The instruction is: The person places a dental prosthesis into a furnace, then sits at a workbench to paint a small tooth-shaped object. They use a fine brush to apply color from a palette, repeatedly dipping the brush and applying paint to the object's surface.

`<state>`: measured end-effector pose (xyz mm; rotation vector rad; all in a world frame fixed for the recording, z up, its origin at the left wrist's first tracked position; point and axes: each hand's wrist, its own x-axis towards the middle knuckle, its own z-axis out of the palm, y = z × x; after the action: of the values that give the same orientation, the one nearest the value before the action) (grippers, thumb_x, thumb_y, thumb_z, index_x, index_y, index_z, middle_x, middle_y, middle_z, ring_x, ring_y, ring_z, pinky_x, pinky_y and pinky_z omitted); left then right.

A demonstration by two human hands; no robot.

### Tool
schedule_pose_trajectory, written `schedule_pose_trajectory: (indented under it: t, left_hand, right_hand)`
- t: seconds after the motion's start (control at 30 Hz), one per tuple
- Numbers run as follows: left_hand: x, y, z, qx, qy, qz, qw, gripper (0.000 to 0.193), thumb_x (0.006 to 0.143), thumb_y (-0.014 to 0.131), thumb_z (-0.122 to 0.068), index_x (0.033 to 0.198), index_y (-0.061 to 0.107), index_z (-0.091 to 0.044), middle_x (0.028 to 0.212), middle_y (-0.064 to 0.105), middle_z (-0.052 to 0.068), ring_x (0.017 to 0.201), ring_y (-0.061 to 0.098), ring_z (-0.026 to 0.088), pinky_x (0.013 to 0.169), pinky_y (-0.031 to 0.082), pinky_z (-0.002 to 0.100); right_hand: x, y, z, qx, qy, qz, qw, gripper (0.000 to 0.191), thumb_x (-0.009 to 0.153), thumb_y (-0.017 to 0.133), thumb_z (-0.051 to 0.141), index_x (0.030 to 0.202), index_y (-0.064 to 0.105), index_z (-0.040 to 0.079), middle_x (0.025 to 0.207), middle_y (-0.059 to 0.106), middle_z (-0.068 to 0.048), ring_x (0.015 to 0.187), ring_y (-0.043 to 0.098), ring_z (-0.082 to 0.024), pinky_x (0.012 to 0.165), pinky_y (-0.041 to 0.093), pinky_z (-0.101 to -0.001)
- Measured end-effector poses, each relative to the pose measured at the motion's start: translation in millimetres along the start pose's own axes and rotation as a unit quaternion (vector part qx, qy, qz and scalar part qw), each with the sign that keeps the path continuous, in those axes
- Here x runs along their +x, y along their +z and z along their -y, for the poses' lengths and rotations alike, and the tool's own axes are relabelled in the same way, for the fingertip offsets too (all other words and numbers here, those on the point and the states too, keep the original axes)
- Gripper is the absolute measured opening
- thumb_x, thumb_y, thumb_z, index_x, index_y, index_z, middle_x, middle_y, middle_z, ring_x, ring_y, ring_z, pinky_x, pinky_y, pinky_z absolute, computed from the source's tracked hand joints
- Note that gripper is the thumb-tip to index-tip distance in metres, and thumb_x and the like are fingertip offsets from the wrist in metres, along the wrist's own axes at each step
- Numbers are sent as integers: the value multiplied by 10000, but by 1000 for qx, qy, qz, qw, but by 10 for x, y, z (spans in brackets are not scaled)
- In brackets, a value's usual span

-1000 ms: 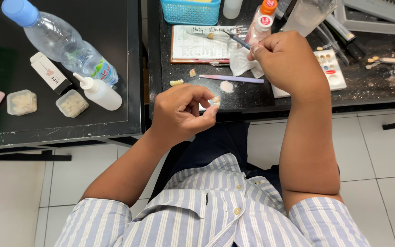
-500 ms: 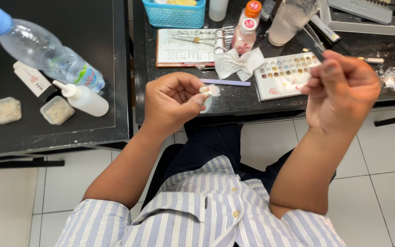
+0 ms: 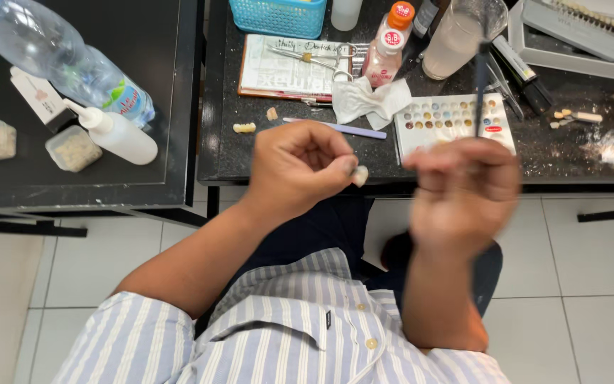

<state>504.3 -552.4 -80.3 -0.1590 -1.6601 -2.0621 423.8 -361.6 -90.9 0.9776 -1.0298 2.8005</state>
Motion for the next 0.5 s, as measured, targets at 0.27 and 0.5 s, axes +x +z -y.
schedule_pose_trajectory:
  t: [0.27,0.5]
  left_hand:
    - [-133,272,119,-73,116,-118,983,76,912,632,-14,946,625,-81,839,658,17,707,672,106,671,595,253]
    - [-855,11,1161,294,-60,193,934,150,939,654,-127,1058,725,-69,1174,686,102,1095,689,285,959,551,395]
  right_hand:
    - [257,-275,-340,-145,-285,-83,944,123,1079,529,118,1071,566,2,852,599,-141,688,554,-181,622,513,-287]
    - [-744,-1790,1108,-255,-269,-257,892,191,1090,488,121,1021,584,-29,853,585,-150,685,504,-206,624,450,-309]
